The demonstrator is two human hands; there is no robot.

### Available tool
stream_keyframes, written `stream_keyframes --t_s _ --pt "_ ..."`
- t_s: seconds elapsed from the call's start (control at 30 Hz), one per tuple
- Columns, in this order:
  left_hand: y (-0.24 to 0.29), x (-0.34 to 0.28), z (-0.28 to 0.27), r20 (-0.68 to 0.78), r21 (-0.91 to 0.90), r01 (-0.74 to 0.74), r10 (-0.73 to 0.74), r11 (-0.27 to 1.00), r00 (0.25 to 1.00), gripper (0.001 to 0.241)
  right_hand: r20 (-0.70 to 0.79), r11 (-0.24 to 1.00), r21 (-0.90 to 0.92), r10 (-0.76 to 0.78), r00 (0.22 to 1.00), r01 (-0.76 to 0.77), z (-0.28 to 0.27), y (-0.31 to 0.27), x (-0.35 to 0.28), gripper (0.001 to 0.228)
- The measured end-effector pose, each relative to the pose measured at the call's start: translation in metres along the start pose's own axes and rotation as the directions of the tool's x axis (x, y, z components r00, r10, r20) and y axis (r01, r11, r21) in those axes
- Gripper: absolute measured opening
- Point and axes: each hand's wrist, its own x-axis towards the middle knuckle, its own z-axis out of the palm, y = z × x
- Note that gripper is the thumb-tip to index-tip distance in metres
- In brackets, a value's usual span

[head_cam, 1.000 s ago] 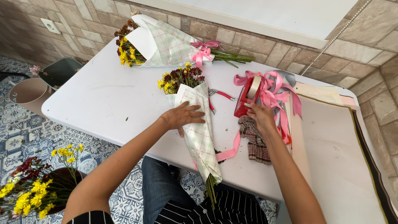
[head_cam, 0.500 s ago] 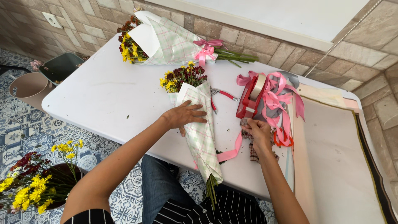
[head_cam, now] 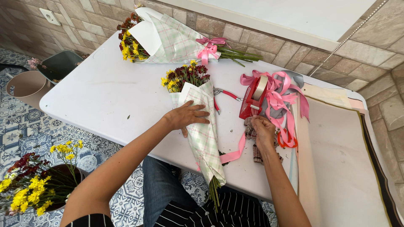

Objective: The person wraps a bouquet of yellow and red flowers in paper, secures the wrap with tape, and ties a pink ribbon around the stems.

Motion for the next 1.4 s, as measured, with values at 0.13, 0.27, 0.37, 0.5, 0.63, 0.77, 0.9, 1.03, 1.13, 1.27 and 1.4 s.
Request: stream_keyframes --t_s 0.13,0.27,0.37,0.5,0.63,0.77,0.9,1.03,1.13,1.27,1.4 --pt "0.000 -0.001 -0.003 0.004 -0.024 -0.001 0.001 1.000 1.000 0.106 0.025 1.000 0.022 -0.016 1.000 0.015 -0.003 0.000 -0.002 0.013" --pt "-0.001 0.001 -0.004 0.010 -0.025 -0.006 0.006 1.000 1.000 0.105 0.067 1.000 0.000 0.003 0.998 -0.003 0.000 -0.002 -0.014 0.009" --pt "0.001 0.001 -0.002 0.009 -0.023 0.002 -0.002 1.000 1.000 0.106 0.103 0.999 -0.002 0.046 0.994 -0.046 -0.004 0.007 -0.010 0.005" --pt "0.001 0.002 0.000 0.003 -0.015 0.007 -0.006 1.000 1.000 0.106 0.099 0.978 -0.030 0.207 0.973 -0.205 -0.012 0.009 0.004 0.013" --pt "0.000 0.000 0.000 0.008 -0.032 0.013 -0.013 0.999 1.000 0.107 0.097 0.937 -0.079 0.348 0.933 -0.341 -0.012 -0.004 0.000 0.020" --pt "0.002 0.000 0.002 0.001 -0.010 0.013 -0.013 1.000 1.000 0.110 0.138 0.870 -0.211 0.478 0.867 -0.446 -0.023 0.022 0.036 0.024" --pt "0.002 -0.001 -0.001 0.004 -0.020 0.013 -0.013 1.000 1.000 0.108 0.155 0.836 -0.295 0.520 0.840 -0.463 -0.023 0.036 0.058 0.026" --pt "0.001 0.001 -0.001 0.006 -0.018 0.019 -0.019 1.000 1.000 0.109 0.202 0.809 -0.302 0.571 0.796 -0.505 -0.021 0.053 0.076 0.022" --pt "0.003 -0.001 -0.002 0.000 -0.028 0.036 -0.036 0.999 0.999 0.107 0.234 0.783 -0.294 0.615 0.753 -0.548 -0.007 0.019 0.050 0.020" --pt "0.003 0.000 -0.002 -0.005 0.002 0.030 -0.030 1.000 1.000 0.109 0.334 0.767 -0.345 0.639 0.692 -0.542 0.012 -0.014 0.007 0.014" --pt "0.003 -0.002 -0.003 -0.020 0.010 0.033 -0.033 0.999 0.999 0.110 0.585 0.915 -0.389 0.334 0.739 -0.106 0.049 -0.053 -0.052 0.018"
